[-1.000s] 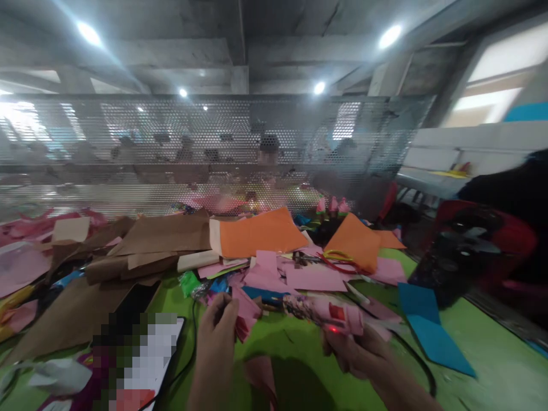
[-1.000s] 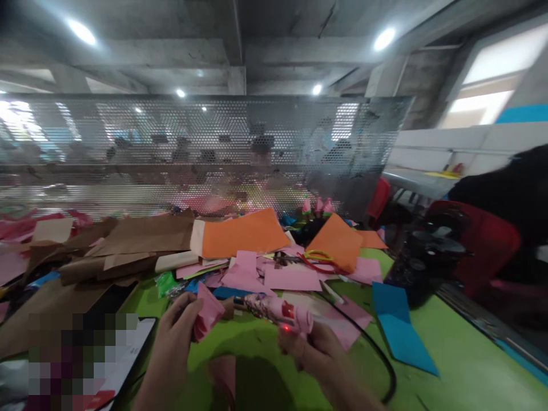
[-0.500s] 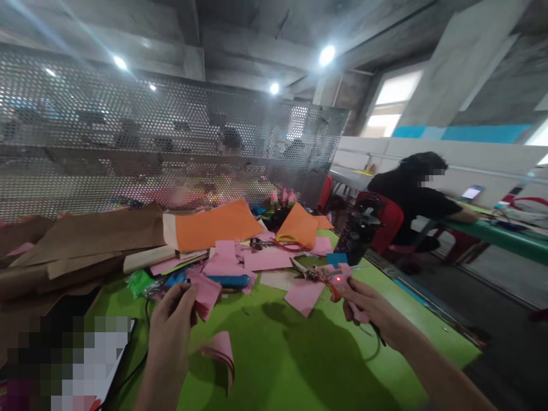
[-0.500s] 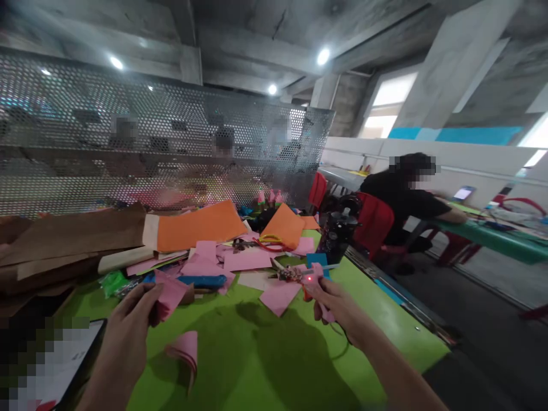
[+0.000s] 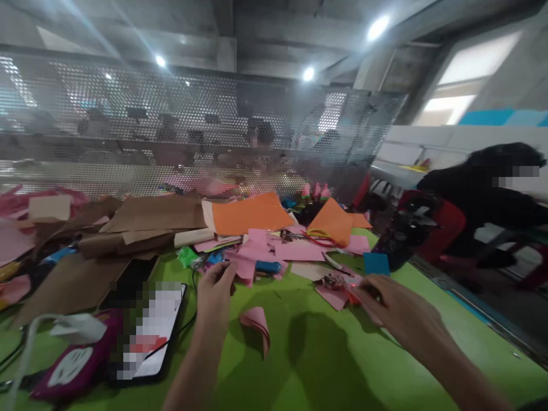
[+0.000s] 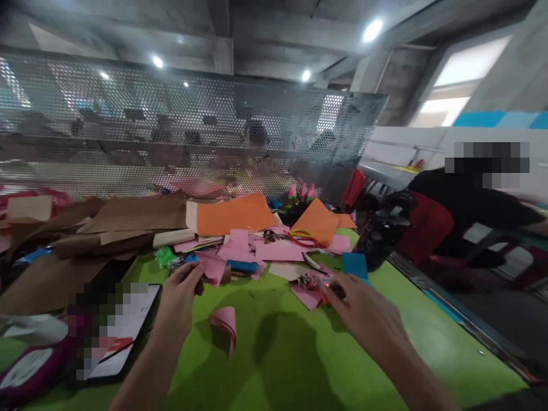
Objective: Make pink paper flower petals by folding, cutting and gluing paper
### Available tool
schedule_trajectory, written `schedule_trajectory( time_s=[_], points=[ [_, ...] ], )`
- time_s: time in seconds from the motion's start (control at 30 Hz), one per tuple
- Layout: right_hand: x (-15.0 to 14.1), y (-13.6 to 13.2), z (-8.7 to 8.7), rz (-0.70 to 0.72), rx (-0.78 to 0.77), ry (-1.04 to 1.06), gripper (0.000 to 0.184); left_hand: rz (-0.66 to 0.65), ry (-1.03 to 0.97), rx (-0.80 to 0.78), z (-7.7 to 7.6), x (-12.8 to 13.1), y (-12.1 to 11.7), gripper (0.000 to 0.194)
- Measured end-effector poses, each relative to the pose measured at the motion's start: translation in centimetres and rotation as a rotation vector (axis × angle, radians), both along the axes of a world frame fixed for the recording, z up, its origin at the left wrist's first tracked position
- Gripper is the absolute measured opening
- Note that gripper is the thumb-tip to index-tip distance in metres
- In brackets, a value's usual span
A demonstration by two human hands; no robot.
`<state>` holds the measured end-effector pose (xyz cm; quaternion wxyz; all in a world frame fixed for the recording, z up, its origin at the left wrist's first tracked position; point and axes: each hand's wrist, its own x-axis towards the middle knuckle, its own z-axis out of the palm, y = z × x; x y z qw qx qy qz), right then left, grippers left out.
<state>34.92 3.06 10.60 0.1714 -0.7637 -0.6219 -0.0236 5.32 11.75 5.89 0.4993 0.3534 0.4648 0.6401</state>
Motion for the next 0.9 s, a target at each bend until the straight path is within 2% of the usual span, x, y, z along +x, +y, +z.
schedule_trajectory(
  time_s=[0.13, 0.17, 0.23, 0.3, 0.37, 0.43, 0.6, 0.73, 0.9],
  points=[
    [-6.8, 0.1, -0.2, 0.523, -0.059, 0.137, 0.015, 0.006, -0.026, -0.004, 0.0, -0.2, 0.2, 0.021],
    [-8.5, 0.3, -0.3, 0.642, -0.061, 0.138, 0.018, 0.006, -0.029, -0.003, 0.0, -0.2, 0.2, 0.02],
    [-11.4, 0.7, -0.5, 0.819, -0.081, 0.045, 0.03, 0.007, -0.037, -0.002, 0.0, -0.3, 0.3, 0.019],
    [-13.3, 1.3, -0.7, 0.954, -0.108, -0.088, 0.028, 0.008, -0.049, -0.001, 0.1, -0.4, 0.3, 0.019],
    [-14.0, 1.9, -1.1, 0.976, -0.115, -0.171, 0.02, 0.008, -0.069, -0.001, 0.2, -0.5, 0.4, 0.02],
    [-13.8, 2.5, -1.5, 0.936, -0.057, -0.187, 0.018, 0.002, -0.095, -0.004, 0.4, -0.6, 0.4, 0.02],
    [-11.8, 4.0, -1.9, 0.734, 0.176, 0.071, 0.008, -0.064, -0.197, -0.026, 0.4, -0.6, 0.3, 0.025],
    [-11.2, 5.2, -1.9, 0.564, 0.352, 0.15, 0.006, -0.224, -0.308, -0.086, 0.2, 0.1, -0.2, 0.032],
    [-12.3, 5.7, -2.1, 0.525, 0.473, 0.081, 0.005, -0.478, -0.436, -0.117, 0.4, 1.0, -1.2, 0.031]
  ],
)
